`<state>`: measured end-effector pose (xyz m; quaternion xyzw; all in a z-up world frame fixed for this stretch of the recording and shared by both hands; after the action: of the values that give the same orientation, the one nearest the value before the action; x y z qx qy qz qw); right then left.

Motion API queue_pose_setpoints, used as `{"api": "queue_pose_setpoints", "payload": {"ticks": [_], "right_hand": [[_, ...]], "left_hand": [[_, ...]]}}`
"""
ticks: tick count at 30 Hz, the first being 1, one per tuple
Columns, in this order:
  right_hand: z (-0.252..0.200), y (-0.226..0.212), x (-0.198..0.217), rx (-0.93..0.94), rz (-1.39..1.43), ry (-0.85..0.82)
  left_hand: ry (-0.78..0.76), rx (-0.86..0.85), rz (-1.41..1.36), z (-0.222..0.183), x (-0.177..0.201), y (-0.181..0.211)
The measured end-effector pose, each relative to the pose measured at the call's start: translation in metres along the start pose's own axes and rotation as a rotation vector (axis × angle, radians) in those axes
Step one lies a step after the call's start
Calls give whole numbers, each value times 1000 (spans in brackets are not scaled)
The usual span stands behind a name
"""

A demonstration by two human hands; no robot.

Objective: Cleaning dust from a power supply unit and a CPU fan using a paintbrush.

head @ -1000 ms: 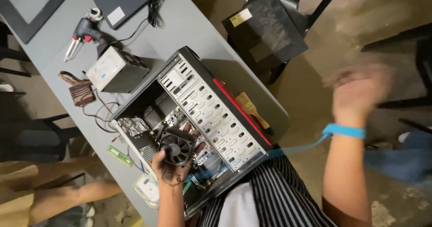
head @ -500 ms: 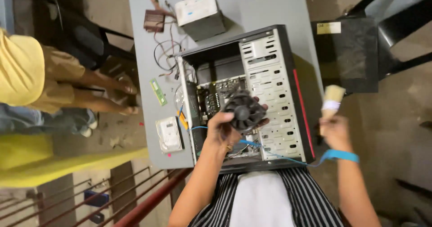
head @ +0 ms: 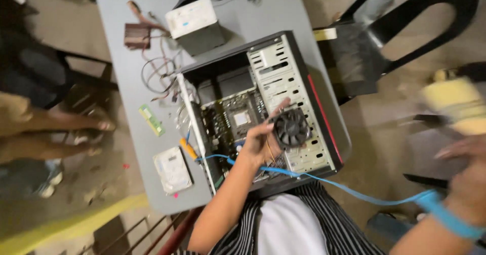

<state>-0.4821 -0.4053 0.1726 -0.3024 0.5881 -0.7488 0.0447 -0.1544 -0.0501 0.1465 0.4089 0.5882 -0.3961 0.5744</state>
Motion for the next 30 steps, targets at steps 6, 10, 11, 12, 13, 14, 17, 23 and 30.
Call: {"api": "queue_pose_setpoints", "payload": {"ticks": [6,10,11,12,13,14,17,23,30], "right_hand": [[-95,-178,-110,52,82,32],[-105,-185,-132,-74,164,12],[-108,-186,-135,-73,160,13],[-112,-186,-140,-92,167,3],[-116,-186,-144,-111,173,-7],[-117,-190,-153,-113,171,-4],[-121,-209,-179,-51,226,-3],[-117,-256,-218,308,-70,-79],[-109,-256,-206,374,-257,-327]], "left_hand": [[-101,128,-223,-12,14,-31],[-62,194,-337,-16,18,-34],[-63,195,-340,-13,24,-34],[-28,120,-154,-9,31,-30],[7,45,31,-5,38,-26],[8,49,29,-5,29,-24],[109,30,50,-5,13,-18],[113,22,202,-9,8,-20],[-50,-48,200,-4,-19,0]]}}
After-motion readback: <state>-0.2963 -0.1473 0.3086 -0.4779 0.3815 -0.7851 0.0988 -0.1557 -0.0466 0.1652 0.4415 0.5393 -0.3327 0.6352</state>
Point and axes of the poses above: each hand's wrist, its own z-axis towards the middle knuckle, its own x-axis out of the back of the hand, y = z × x, the point moved 5 cm from there along z, towards the middle knuckle, and after that the axes turned 2 degrees about z, right-handed, at the moved point
